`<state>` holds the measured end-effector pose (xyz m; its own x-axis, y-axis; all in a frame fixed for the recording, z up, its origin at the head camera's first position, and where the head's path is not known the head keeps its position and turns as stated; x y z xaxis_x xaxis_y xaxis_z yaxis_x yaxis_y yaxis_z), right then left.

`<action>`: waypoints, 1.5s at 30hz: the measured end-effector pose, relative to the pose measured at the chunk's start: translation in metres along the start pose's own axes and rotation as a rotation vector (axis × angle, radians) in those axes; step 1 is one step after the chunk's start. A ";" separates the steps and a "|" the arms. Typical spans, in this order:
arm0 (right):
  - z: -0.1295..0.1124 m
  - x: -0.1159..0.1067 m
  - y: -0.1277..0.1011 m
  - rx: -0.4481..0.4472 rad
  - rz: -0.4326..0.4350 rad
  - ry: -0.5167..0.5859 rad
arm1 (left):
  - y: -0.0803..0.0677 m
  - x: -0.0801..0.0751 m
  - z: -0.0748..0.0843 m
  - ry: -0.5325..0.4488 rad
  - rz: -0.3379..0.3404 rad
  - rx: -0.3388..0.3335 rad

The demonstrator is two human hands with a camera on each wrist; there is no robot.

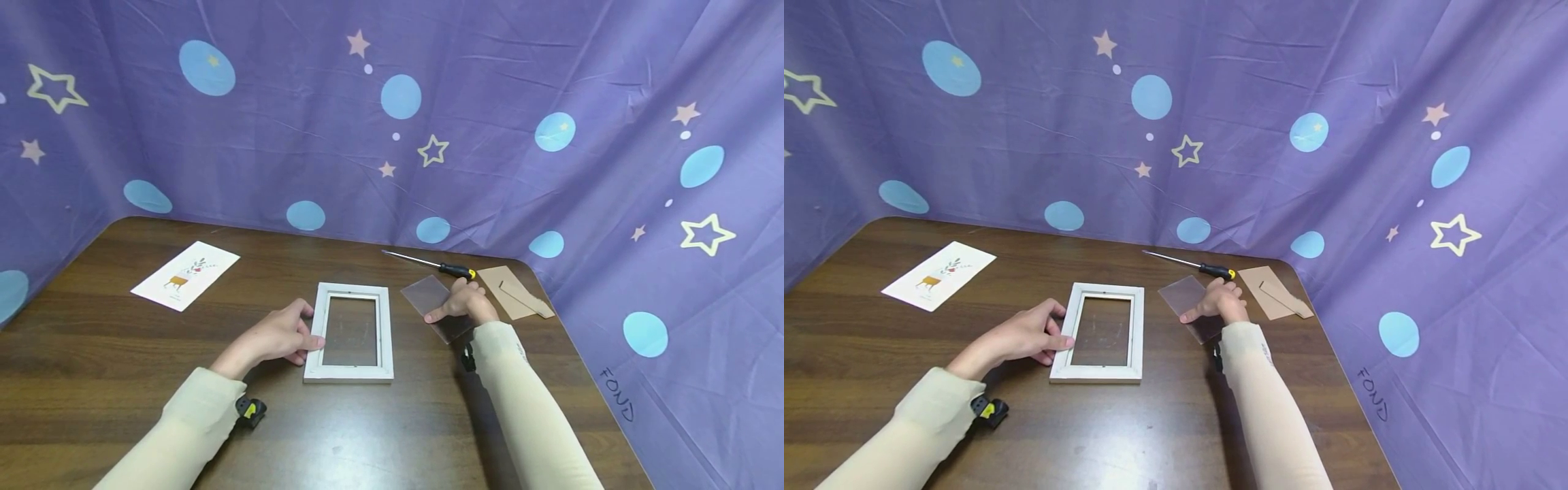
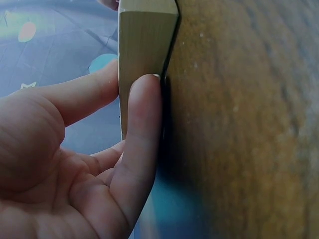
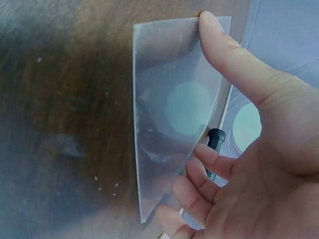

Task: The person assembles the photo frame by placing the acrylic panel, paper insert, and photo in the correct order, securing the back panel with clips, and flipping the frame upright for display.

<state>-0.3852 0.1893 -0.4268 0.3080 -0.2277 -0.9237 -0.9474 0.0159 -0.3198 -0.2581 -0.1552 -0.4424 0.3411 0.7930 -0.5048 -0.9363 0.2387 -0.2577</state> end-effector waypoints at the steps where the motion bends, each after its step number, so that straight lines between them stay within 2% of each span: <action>1: 0.000 0.000 0.000 0.002 -0.002 0.000 | 0.000 0.000 0.000 0.001 0.000 0.001; 14: 0.006 -0.002 0.002 -0.014 0.029 0.070 | 0.000 -0.001 0.000 -0.001 -0.001 0.004; 23: -0.001 -0.014 -0.003 -0.089 0.074 0.206 | -0.002 -0.001 0.001 -0.008 -0.006 -0.007; 32: 0.001 -0.022 -0.006 -0.117 0.098 0.244 | -0.001 -0.001 0.001 0.005 -0.006 -0.008; 38: 0.004 -0.030 -0.016 -0.099 0.089 0.315 | -0.001 -0.001 0.001 0.002 -0.004 -0.004; 45: 0.005 -0.039 -0.020 -0.164 0.065 0.392 | -0.001 -0.001 0.001 0.003 -0.006 -0.007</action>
<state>-0.3780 0.2027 -0.3856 0.2208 -0.5844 -0.7809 -0.9748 -0.1052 -0.1969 -0.2581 -0.1555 -0.4407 0.3474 0.7895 -0.5059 -0.9334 0.2397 -0.2669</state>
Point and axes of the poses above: each hand's wrist, its own y-axis towards the middle knuckle, its own x-axis out of the palm, z = x × y, the point moved 6 cm from there along y, towards the middle knuckle, and after that the axes turned 5 degrees about y, right-handed, at the moved point
